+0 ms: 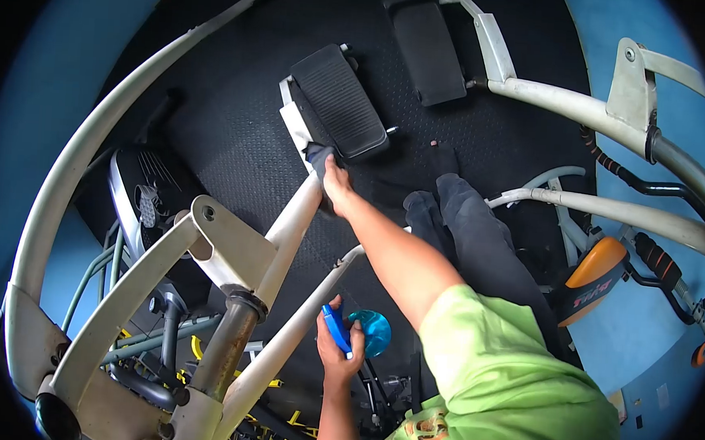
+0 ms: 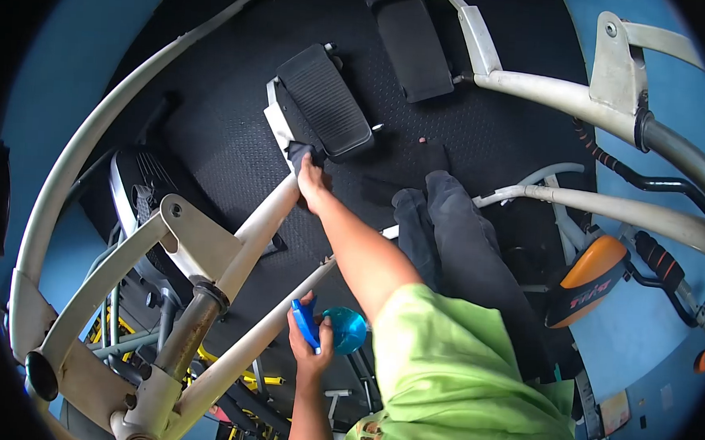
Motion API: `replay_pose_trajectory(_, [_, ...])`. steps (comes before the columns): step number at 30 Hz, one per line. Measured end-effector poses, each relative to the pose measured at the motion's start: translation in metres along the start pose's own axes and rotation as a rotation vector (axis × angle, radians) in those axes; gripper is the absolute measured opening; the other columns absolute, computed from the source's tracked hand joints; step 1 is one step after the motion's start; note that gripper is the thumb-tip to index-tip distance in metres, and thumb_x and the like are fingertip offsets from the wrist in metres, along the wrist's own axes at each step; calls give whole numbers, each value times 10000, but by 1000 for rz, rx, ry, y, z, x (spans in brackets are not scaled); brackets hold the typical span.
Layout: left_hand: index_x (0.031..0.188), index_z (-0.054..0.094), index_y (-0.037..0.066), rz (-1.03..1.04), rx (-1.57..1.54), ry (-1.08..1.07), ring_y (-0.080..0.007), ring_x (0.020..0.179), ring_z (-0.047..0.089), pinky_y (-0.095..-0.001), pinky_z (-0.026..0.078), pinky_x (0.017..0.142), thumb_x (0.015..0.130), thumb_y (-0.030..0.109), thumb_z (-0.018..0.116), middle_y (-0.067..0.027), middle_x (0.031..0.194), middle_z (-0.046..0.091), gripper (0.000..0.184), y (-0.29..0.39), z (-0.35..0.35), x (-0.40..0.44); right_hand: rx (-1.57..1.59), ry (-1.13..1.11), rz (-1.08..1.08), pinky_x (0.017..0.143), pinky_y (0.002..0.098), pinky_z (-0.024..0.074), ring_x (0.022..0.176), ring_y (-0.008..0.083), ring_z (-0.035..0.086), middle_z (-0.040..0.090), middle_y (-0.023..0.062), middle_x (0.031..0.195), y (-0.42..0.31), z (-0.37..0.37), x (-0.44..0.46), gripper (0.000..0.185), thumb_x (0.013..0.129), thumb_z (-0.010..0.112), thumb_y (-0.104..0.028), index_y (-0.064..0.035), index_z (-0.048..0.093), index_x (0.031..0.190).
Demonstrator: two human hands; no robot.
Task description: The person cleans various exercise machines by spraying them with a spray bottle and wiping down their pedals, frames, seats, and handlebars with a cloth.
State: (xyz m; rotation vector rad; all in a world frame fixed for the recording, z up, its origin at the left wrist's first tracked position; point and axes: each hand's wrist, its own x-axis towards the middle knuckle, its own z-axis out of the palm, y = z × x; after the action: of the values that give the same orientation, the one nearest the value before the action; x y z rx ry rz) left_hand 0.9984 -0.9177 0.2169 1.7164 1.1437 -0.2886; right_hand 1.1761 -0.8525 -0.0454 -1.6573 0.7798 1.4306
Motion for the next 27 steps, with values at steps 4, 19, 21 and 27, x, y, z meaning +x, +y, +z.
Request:
replay_pose_trajectory(4, [1358, 405, -28, 74, -72, 108, -172, 870, 617, -286, 520, 765, 856, 16, 612, -146, 1221, 568, 544, -16, 7, 2, 211, -442, -322, 984, 341, 424, 1178, 197, 524, 550, 151, 1322, 25, -20, -112, 688, 979, 436, -591, 10, 573, 1284])
replay_pose_trajectory(19, [1401, 340, -19, -14, 74, 136, -269, 1035, 633, -330, 548, 807, 825, 23, 663, -219, 1343, 511, 662, -41, 50, 39, -355, 29, -797, 882, 400, 493, 1014, 368, 597, 571, 186, 1072, -54, -33, 11, 258, 873, 666, -367, -145, 713, 997])
replay_pose_trajectory(21, [1408, 330, -13, 40, 44, 161, -275, 1031, 637, -333, 550, 808, 826, 31, 665, -222, 1348, 509, 673, -49, 63, 42, -604, -126, -962, 979, 445, 451, 1212, 379, 493, 503, 194, 1288, -59, -36, 6, 257, 892, 636, -360, -185, 717, 1062])
replay_pose_trajectory(27, [1430, 283, 9, 20, -24, 187, -311, 1084, 620, -347, 559, 813, 826, 45, 668, -243, 1354, 503, 717, -51, 93, 71, -1553, -292, -1252, 1127, 562, 269, 1421, 355, 287, 287, 34, 1584, -80, -17, 75, 416, 983, 419, -411, -274, 604, 1329])
